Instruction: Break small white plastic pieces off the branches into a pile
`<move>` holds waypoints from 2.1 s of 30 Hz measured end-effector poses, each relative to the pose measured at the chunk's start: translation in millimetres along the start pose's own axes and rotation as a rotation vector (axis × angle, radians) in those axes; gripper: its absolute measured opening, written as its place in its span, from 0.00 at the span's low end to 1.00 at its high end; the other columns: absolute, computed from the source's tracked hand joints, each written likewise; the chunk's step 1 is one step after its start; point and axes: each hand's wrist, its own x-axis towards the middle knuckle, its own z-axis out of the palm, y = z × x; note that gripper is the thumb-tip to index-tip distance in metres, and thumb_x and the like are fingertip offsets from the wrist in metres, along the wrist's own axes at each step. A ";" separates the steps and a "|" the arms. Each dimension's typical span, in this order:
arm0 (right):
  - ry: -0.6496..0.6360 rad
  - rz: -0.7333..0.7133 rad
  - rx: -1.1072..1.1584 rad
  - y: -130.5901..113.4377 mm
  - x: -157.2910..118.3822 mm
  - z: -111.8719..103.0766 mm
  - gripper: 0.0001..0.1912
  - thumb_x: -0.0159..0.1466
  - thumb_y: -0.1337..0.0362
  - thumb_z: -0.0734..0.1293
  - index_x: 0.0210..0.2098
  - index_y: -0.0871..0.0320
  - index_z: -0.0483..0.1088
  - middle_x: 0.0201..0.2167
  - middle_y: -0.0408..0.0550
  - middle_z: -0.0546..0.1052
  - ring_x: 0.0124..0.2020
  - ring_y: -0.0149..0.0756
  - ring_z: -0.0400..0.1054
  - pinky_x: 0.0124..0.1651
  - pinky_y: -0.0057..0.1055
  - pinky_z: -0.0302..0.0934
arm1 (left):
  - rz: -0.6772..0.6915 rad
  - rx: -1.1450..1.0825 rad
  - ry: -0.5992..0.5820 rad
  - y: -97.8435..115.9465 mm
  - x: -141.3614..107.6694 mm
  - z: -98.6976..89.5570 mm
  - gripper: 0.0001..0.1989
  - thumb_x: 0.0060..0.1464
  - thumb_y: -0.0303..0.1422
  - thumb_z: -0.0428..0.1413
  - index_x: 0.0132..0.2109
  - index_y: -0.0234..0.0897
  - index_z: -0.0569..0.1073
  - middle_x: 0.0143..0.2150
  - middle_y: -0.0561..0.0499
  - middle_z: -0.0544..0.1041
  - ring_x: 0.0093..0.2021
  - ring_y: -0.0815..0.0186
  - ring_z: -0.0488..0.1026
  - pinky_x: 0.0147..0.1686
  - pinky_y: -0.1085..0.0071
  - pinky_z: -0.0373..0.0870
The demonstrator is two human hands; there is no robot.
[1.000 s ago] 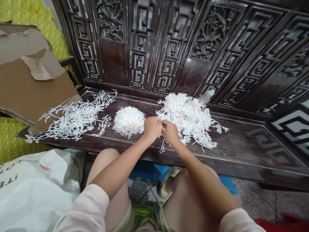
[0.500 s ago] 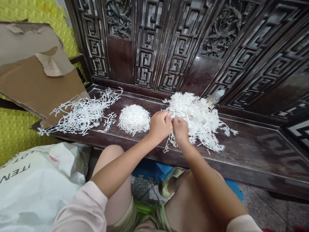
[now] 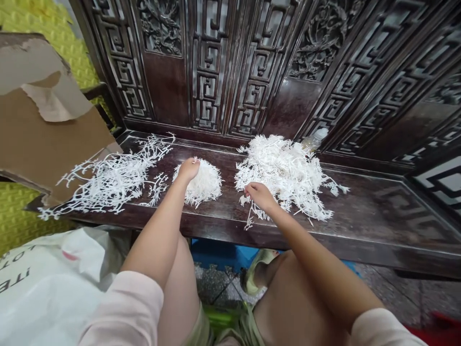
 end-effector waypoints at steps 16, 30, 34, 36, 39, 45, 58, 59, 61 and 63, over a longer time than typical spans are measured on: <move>-0.181 -0.099 0.111 -1.3 -5.1 3.0 0.13 0.56 0.57 0.56 0.26 0.60 0.64 0.23 0.43 0.67 0.21 0.25 0.58 0.27 0.24 0.54 | 0.315 -0.006 -0.686 39.3 -61.0 23.4 0.16 0.46 0.40 0.49 0.37 0.34 0.72 0.35 0.48 0.75 0.33 0.68 0.70 0.33 0.73 0.64; -0.273 -0.220 0.041 0.6 -3.7 1.6 0.14 0.58 0.55 0.54 0.27 0.59 0.61 0.21 0.41 0.63 0.23 0.27 0.57 0.30 0.26 0.55 | 0.425 0.063 -0.609 49.6 -87.5 42.7 0.12 0.48 0.37 0.47 0.30 0.34 0.70 0.30 0.50 0.74 0.30 0.68 0.68 0.31 0.72 0.63; -0.266 -0.259 -0.066 -0.3 -5.2 5.1 0.16 0.58 0.54 0.54 0.25 0.59 0.61 0.21 0.41 0.64 0.24 0.28 0.59 0.30 0.26 0.54 | 0.464 0.187 -0.507 50.7 -97.0 33.1 0.10 0.49 0.35 0.45 0.31 0.38 0.70 0.31 0.51 0.74 0.30 0.67 0.68 0.29 0.72 0.61; -0.230 -0.246 -0.127 -0.5 -7.1 5.5 0.17 0.59 0.53 0.53 0.27 0.59 0.62 0.21 0.42 0.66 0.25 0.29 0.60 0.31 0.26 0.53 | 0.454 0.259 -0.452 48.8 -92.1 22.1 0.11 0.49 0.35 0.45 0.32 0.39 0.71 0.32 0.51 0.74 0.31 0.66 0.69 0.30 0.72 0.61; -0.158 -0.222 -0.294 1.1 -9.2 3.7 0.17 0.59 0.53 0.53 0.28 0.58 0.63 0.23 0.44 0.68 0.25 0.30 0.61 0.30 0.27 0.52 | 0.358 0.451 -0.244 34.6 -71.5 -6.8 0.11 0.49 0.34 0.45 0.33 0.39 0.71 0.35 0.48 0.75 0.34 0.63 0.69 0.35 0.68 0.62; -0.106 -0.190 -0.532 7.7 -6.9 -3.8 0.13 0.58 0.56 0.55 0.29 0.57 0.65 0.26 0.46 0.71 0.25 0.32 0.61 0.27 0.26 0.48 | -0.089 0.645 0.021 -46.7 -30.9 -77.4 0.12 0.48 0.34 0.46 0.36 0.37 0.73 0.39 0.44 0.74 0.39 0.57 0.69 0.38 0.64 0.62; -0.123 -0.163 -0.609 7.1 -7.1 -2.6 0.12 0.58 0.57 0.55 0.28 0.57 0.66 0.25 0.46 0.72 0.25 0.32 0.62 0.26 0.26 0.45 | -0.098 0.718 -0.151 -130.0 -23.4 -91.8 0.04 0.41 0.33 0.53 0.27 0.38 0.70 0.31 0.51 0.74 0.32 0.67 0.69 0.31 0.75 0.62; -0.129 -0.165 -0.611 7.7 -6.6 -2.6 0.13 0.58 0.57 0.55 0.28 0.57 0.66 0.25 0.46 0.72 0.25 0.32 0.62 0.26 0.26 0.45 | -0.096 0.719 -0.154 -130.6 -23.3 -91.9 0.04 0.41 0.32 0.52 0.28 0.38 0.71 0.31 0.51 0.74 0.33 0.66 0.69 0.32 0.75 0.62; -0.139 -0.166 -0.614 8.4 -5.8 -2.7 0.13 0.58 0.58 0.55 0.28 0.57 0.66 0.26 0.47 0.72 0.26 0.32 0.62 0.26 0.26 0.45 | -0.100 0.724 -0.143 -130.3 -23.4 -93.2 0.07 0.43 0.31 0.51 0.32 0.38 0.71 0.34 0.49 0.74 0.35 0.65 0.69 0.34 0.74 0.62; -0.150 -0.163 -0.614 8.3 -5.4 -2.6 0.13 0.58 0.58 0.55 0.28 0.57 0.66 0.26 0.47 0.72 0.26 0.32 0.62 0.26 0.26 0.45 | -0.105 0.738 -0.111 -127.0 -25.0 -93.8 0.11 0.45 0.31 0.48 0.37 0.38 0.71 0.37 0.47 0.73 0.37 0.63 0.69 0.36 0.72 0.62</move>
